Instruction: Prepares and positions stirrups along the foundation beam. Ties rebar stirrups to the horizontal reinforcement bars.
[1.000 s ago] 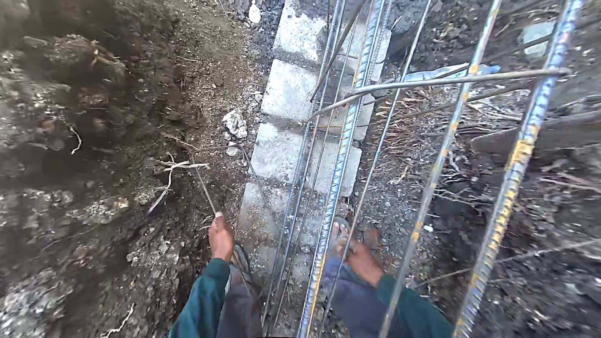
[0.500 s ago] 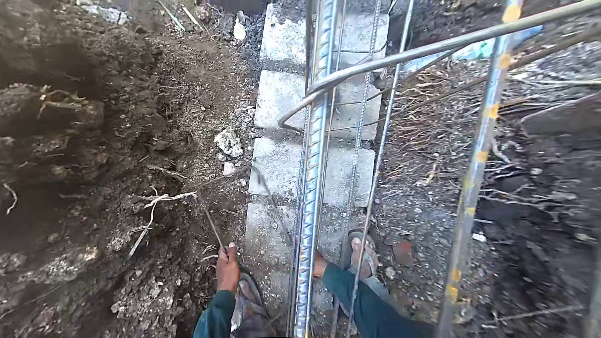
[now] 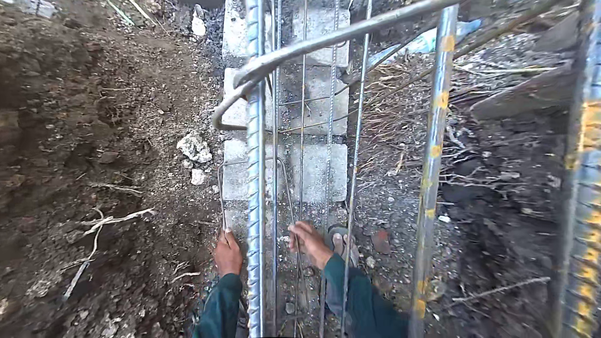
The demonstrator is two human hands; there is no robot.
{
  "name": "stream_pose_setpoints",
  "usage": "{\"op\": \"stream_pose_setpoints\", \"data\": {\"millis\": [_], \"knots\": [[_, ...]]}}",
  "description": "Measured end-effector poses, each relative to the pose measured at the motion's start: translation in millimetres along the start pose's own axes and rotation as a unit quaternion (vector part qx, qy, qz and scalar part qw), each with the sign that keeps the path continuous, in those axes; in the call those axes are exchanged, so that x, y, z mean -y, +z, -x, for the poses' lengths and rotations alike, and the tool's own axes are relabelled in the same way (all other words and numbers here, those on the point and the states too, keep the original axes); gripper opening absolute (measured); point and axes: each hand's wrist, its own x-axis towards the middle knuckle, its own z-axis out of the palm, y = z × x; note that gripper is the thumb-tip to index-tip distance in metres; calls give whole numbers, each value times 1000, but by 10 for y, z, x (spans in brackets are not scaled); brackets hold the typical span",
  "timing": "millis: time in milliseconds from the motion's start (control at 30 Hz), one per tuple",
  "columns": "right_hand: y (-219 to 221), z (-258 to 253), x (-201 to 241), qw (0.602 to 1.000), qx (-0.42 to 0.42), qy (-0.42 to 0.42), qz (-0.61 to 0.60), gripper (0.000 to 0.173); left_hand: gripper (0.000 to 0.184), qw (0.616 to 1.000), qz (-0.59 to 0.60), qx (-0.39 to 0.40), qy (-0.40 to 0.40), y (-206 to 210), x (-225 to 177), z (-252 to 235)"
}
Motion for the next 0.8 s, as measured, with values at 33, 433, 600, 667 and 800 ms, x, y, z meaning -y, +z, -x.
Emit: {"op": "stream_pose_setpoints", "data": {"millis": [33, 433, 600, 667, 800], "knots": [[4, -27, 86, 1000, -12, 0, -3, 34, 57, 1000, 1, -3, -10, 41, 18, 15], [187, -144, -205, 971, -214, -42, -99, 45, 53, 998, 45, 13, -44, 264, 87, 5], [207, -118, -177, 960, -256, -83, -74, 49, 55, 996, 65, 38, -38, 289, 47, -28], [200, -123, -186, 955, -273, -92, -69, 49, 55, 996, 71, 41, -46, 292, 50, -7], [173, -90, -176, 945, -305, -116, -35, 48, 53, 993, 89, 60, -44, 339, -11, 28]]}}
